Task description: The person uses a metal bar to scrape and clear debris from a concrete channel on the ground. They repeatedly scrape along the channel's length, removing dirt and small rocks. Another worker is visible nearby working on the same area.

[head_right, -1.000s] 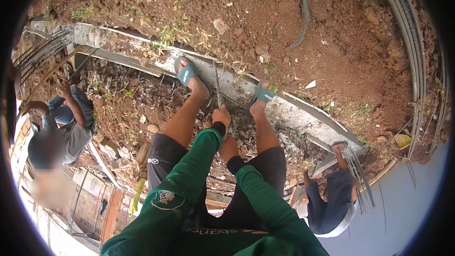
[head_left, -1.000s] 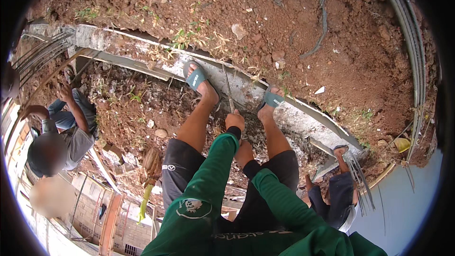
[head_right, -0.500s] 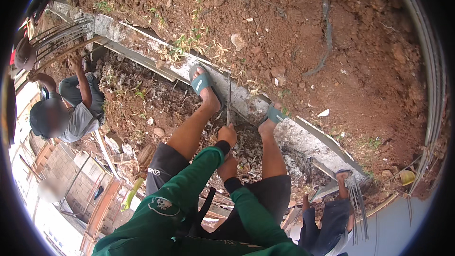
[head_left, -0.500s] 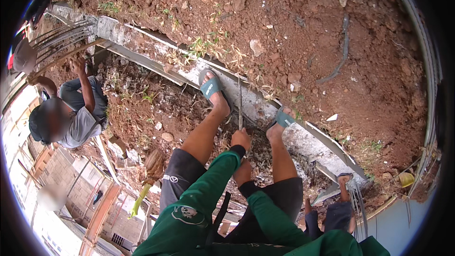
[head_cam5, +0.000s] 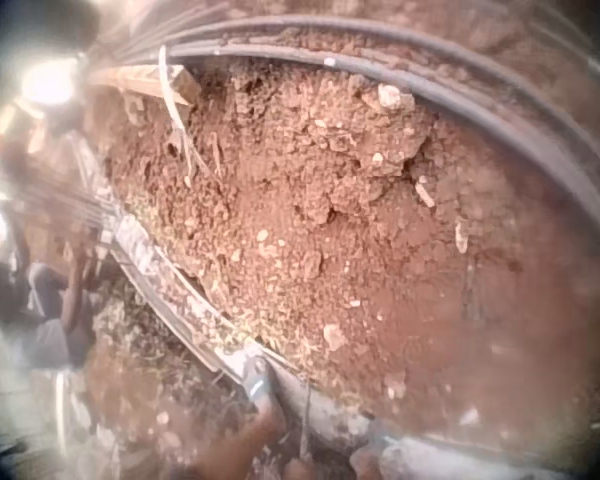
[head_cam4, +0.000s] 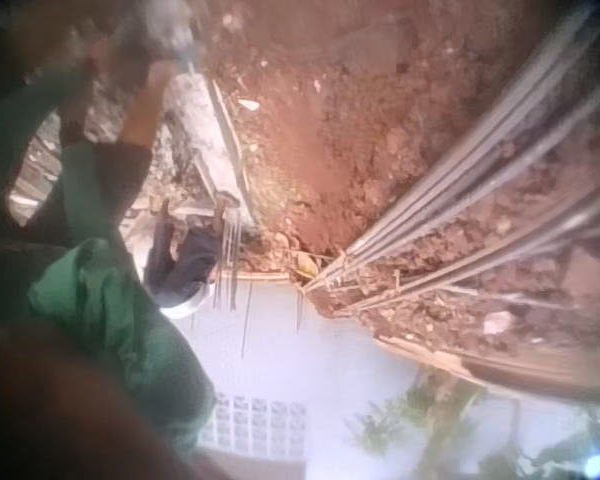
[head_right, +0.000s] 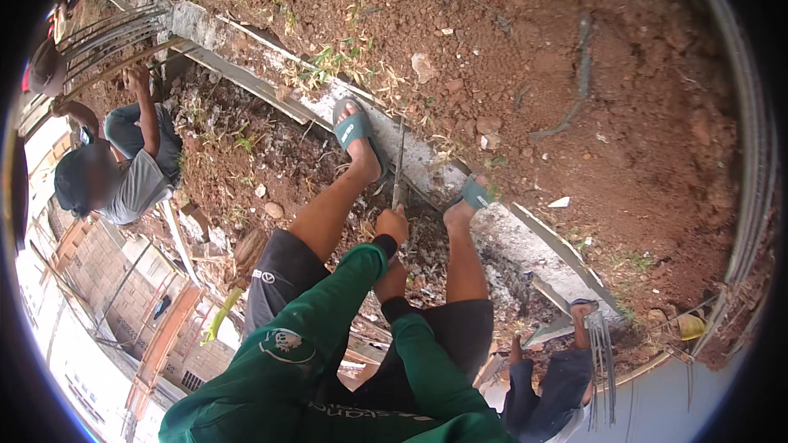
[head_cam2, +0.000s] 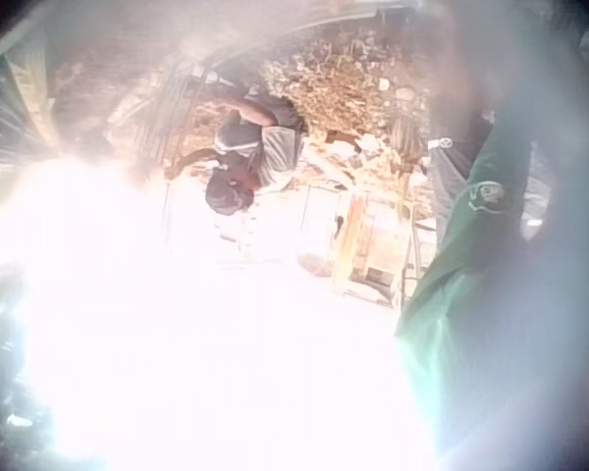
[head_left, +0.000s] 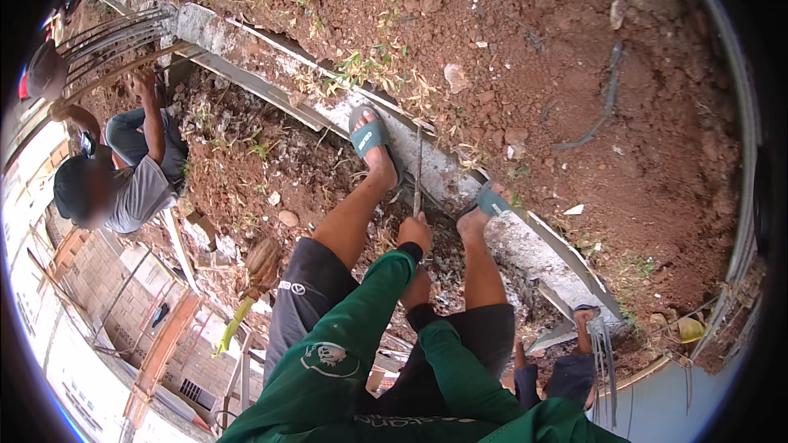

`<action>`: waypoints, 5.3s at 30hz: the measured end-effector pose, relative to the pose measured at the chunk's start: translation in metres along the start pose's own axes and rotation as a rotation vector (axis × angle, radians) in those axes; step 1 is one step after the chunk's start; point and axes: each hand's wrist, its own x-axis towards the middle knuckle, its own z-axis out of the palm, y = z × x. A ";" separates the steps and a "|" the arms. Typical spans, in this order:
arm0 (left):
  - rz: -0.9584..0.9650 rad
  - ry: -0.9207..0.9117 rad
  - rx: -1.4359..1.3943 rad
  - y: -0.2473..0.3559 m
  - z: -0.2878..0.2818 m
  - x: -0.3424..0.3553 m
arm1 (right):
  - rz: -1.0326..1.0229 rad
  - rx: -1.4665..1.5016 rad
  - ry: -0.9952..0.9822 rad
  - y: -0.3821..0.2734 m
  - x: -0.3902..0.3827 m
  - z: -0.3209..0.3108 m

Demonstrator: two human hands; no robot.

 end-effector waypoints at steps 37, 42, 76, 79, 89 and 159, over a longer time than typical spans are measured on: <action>0.189 0.016 -0.544 -0.042 -0.054 -0.088 | 0.248 -0.037 -0.184 -0.050 -0.071 -0.040; 0.122 0.016 -0.479 -0.028 -0.066 -0.083 | 0.180 -0.021 -0.050 -0.066 -0.055 -0.026; -0.148 -0.399 -1.567 0.067 -0.052 -0.040 | 0.458 0.234 -0.609 -0.214 0.038 -0.131; -0.104 -0.351 -1.255 0.034 -0.039 -0.035 | 0.198 0.256 -0.389 -0.136 0.022 -0.097; 0.022 0.055 -0.544 -0.006 0.016 0.007 | 0.239 -0.227 -0.222 -0.118 0.003 -0.053; 0.593 -0.294 -0.542 -0.021 -0.085 0.046 | 0.555 0.101 -0.088 -0.146 0.053 0.036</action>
